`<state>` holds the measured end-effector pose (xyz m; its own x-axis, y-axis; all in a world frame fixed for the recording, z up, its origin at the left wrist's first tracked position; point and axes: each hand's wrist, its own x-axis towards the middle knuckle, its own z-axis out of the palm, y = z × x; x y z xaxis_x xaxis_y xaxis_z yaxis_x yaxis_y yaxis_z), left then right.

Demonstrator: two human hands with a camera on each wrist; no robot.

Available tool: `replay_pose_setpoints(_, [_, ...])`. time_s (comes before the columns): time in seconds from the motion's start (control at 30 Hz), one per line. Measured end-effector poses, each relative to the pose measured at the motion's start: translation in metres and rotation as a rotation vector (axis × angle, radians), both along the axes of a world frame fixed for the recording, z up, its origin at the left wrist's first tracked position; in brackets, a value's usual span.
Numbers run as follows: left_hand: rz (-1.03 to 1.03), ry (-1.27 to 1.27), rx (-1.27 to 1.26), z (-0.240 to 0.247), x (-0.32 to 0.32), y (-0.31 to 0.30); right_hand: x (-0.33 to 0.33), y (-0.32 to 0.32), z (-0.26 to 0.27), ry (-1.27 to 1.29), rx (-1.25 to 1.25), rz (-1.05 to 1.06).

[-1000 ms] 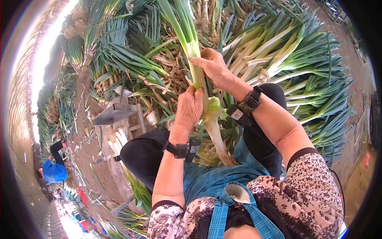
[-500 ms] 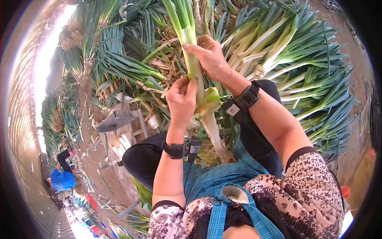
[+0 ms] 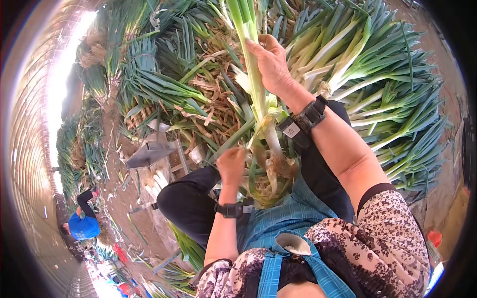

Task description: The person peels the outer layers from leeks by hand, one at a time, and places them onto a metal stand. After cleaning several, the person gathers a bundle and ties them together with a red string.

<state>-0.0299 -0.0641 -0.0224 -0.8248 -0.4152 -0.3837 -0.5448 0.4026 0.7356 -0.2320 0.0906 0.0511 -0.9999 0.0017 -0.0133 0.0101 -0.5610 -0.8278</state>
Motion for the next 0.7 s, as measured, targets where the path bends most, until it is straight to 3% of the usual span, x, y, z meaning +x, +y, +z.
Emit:
replay_pose_setpoints(0.03, [-0.003, -0.006, 0.006, 0.001, -0.005, -0.004, 0.0, 0.002, -0.001, 0.002, -0.038, 0.016])
replay_pose_setpoints(0.1, [0.073, 0.663, -0.163, 0.015, -0.023, -0.01, 0.008, 0.003, 0.002, -0.073, -0.085, 0.074])
replay_pose_setpoints(0.17, [-0.281, 0.819, -0.323, 0.074, -0.05, 0.003, 0.014, -0.005, 0.007, -0.124, -0.143, 0.134])
replay_pose_setpoints(0.23, [-0.353, 0.776, 0.211, 0.091, -0.07, 0.031, 0.022, -0.013, 0.008, -0.214, -0.225, 0.238])
replay_pose_setpoints(0.3, [-0.35, 0.764, 0.2, 0.078, -0.08, 0.04, 0.023, -0.009, 0.013, -0.279, -0.266, 0.262])
replay_pose_setpoints(0.37, [-0.337, 0.398, 0.35, 0.049, -0.082, 0.035, 0.021, -0.004, 0.014, -0.246, -0.376, 0.364])
replay_pose_setpoints(0.4, [-0.286, 0.306, 0.524, 0.047, -0.077, 0.038, 0.021, 0.0, 0.015, -0.234, -0.367, 0.381])
replay_pose_setpoints(0.43, [-0.286, 0.293, 0.53, 0.039, -0.073, 0.036, 0.019, 0.003, 0.015, -0.246, -0.366, 0.373])
replay_pose_setpoints(0.5, [-0.433, 0.39, 0.205, 0.021, -0.063, 0.029, 0.015, 0.008, 0.013, -0.197, -0.43, 0.412])
replay_pose_setpoints(0.57, [-0.481, 0.499, 0.121, 0.009, -0.052, 0.03, 0.014, 0.014, 0.011, -0.146, -0.419, 0.46])
replay_pose_setpoints(0.6, [-0.702, 0.66, -0.401, -0.031, -0.043, 0.019, 0.013, 0.016, 0.012, -0.148, -0.395, 0.442])
replay_pose_setpoints(0.67, [-0.898, 0.804, -0.954, -0.069, -0.024, 0.012, 0.007, 0.022, 0.012, -0.111, -0.378, 0.428])
replay_pose_setpoints(0.7, [-0.865, 0.656, -0.571, -0.076, -0.003, 0.017, 0.003, 0.025, 0.014, -0.102, -0.381, 0.425])
